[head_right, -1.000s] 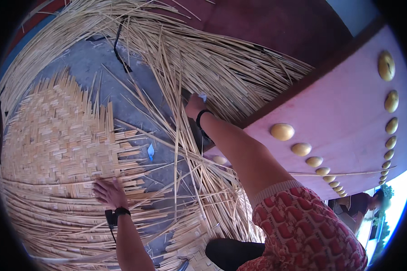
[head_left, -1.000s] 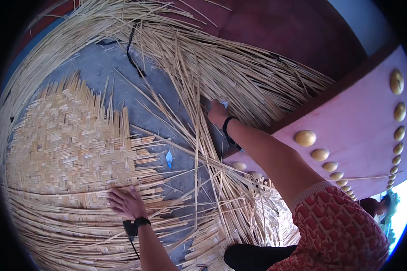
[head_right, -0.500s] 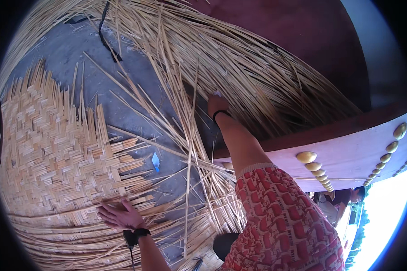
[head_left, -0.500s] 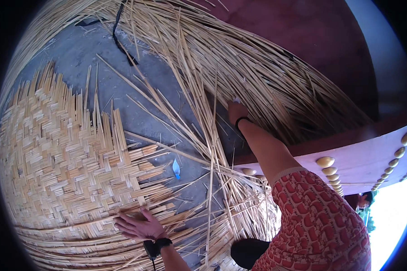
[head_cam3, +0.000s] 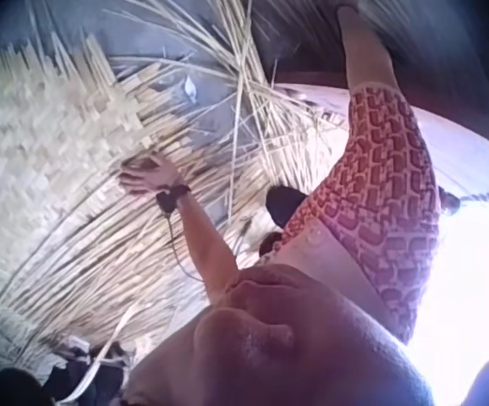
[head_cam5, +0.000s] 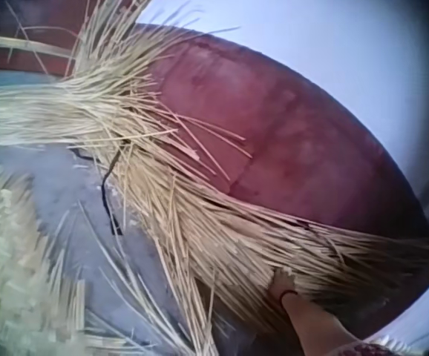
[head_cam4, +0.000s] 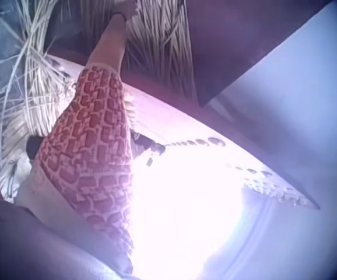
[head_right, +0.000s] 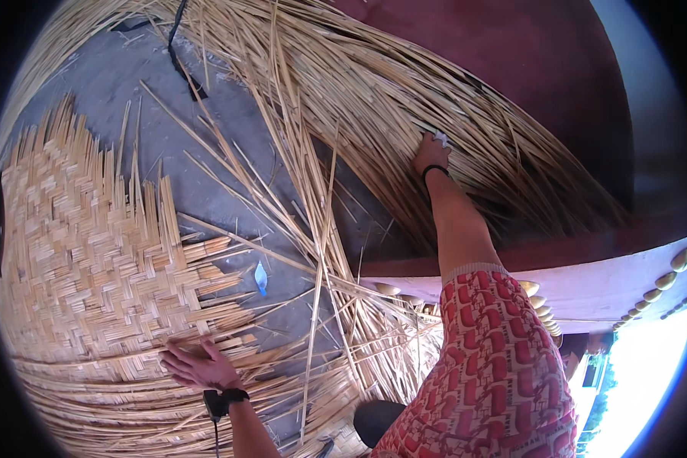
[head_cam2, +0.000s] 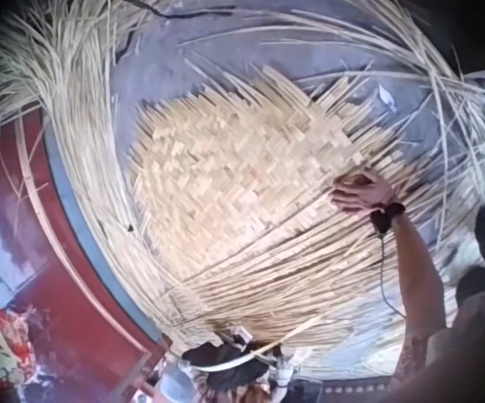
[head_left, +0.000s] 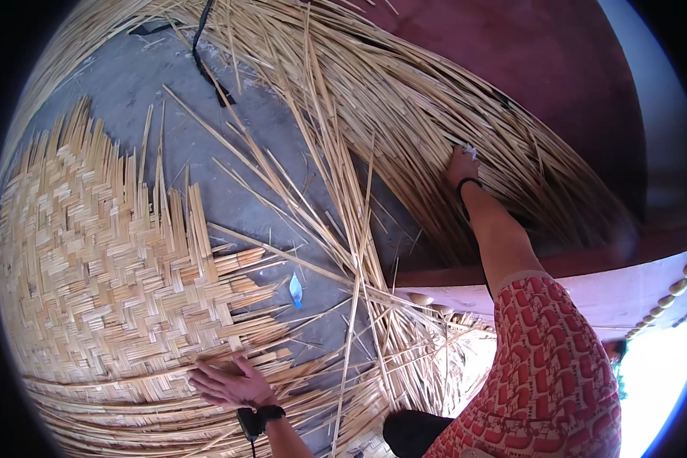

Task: Weaving thin strips of bamboo into a large circular mat.

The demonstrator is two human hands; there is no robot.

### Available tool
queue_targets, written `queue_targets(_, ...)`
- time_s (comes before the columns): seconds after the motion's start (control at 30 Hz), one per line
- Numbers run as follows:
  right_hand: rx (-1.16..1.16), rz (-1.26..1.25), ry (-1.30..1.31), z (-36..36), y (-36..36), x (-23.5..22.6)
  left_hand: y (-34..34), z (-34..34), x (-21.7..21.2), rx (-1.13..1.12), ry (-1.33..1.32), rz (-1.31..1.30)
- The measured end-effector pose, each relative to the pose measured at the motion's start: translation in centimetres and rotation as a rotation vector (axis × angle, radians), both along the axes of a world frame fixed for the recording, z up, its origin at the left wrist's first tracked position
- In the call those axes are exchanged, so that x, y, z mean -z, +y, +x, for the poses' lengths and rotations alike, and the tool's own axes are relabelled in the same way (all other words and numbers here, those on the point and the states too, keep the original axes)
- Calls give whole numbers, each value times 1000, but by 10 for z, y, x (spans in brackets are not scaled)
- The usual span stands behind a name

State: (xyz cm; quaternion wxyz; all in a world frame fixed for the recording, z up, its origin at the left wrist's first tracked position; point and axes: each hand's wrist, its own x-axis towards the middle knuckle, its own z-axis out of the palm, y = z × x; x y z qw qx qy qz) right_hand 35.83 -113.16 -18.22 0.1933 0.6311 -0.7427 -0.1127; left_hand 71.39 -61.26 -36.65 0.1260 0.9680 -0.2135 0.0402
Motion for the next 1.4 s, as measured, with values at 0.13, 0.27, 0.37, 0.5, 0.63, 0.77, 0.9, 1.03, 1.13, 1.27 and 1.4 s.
queue_targets(0.13, -124, 95, 267, 13, 13, -17, 0, 2, -2, -16, -1, -1)
queue_targets(0.27, -99, -132, 144, 26, 26, -38, 1, 3, 0, -22, -18, -1)
queue_targets(0.37, -32, -211, -549, 14, 7, -89, -11, -5, -3, -29, 28, -60)
queue_targets(0.5, -133, -101, -227, 51, 27, -131, 1, 1, 1, -41, 28, -46)
queue_targets(0.63, -166, -270, -307, 88, 31, -189, 2, 1, 0, -39, 60, -59)
queue_targets(0.77, -460, -384, -577, 156, 37, -238, 0, -2, -3, -43, 77, -53)
queue_targets(0.9, -973, -74, -1234, 298, 78, -219, 7, 1, -3, -37, 63, -73)
queue_targets(1.03, -915, 554, -756, 420, 195, -222, 5, -3, -5, -35, 109, -81)
queue_targets(1.13, -989, 630, -666, 445, 222, -188, -4, -3, -14, -39, 101, -127)
queue_targets(1.27, -1089, 597, -837, 410, 234, -167, -2, -3, -22, -21, 154, -162)
queue_targets(1.4, -1006, 659, -1136, 375, 232, -163, 10, 1, -22, 12, 248, -174)
